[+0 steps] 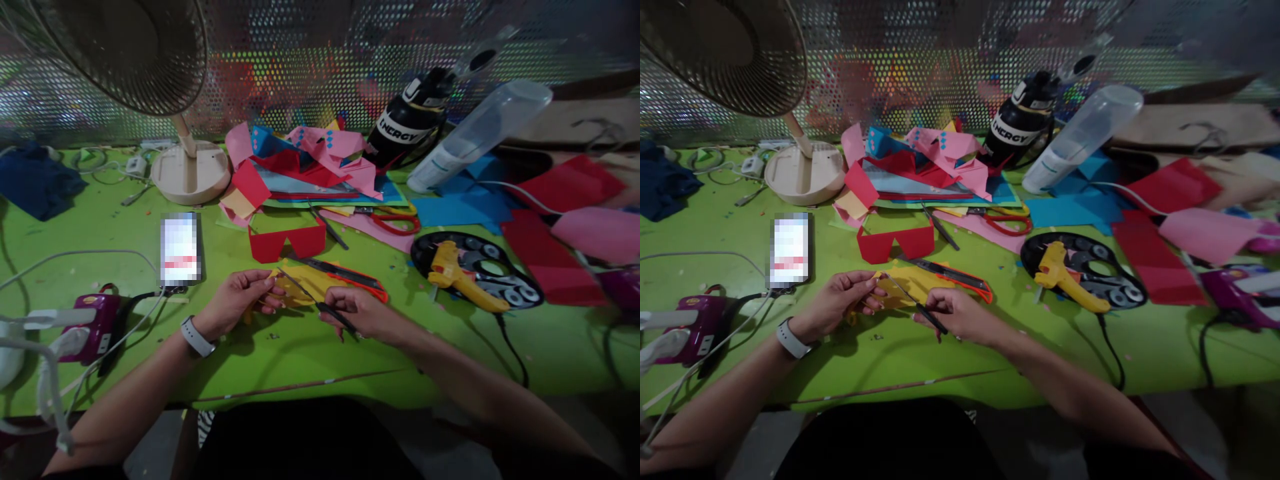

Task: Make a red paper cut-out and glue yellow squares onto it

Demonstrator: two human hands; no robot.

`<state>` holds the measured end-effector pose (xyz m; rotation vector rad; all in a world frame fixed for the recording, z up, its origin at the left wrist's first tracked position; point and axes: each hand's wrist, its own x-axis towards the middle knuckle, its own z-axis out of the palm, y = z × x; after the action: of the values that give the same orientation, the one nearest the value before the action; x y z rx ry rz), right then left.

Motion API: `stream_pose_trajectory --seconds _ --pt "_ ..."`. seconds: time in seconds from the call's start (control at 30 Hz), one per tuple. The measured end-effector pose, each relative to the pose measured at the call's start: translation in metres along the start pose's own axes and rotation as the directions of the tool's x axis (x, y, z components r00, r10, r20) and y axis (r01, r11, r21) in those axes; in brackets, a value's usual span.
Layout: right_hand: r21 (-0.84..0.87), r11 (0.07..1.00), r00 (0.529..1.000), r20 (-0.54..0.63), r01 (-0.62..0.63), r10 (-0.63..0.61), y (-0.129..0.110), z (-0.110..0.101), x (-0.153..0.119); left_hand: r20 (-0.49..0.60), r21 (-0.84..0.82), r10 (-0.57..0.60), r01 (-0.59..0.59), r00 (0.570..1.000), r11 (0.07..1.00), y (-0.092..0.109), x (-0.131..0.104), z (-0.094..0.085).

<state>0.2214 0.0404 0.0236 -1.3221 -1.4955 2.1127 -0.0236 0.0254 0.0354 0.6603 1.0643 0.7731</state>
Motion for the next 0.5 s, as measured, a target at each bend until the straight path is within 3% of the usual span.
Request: stream_pose_trajectory --seconds 0.17,0.5 --pt "0.007 1.000 0.999 0.032 0.011 -0.012 -0.0017 -0.0008 -0.0018 -0.030 -0.034 0.035 -0.036 0.999 0.999 0.0004 0.0008 0.0005" --pt "-0.061 0.998 0.998 0.050 -0.023 0.026 -0.0074 0.0026 -0.0045 0.072 -0.007 0.025 -0.024 0.997 1.000 -0.0020 -0.0003 0.0010"
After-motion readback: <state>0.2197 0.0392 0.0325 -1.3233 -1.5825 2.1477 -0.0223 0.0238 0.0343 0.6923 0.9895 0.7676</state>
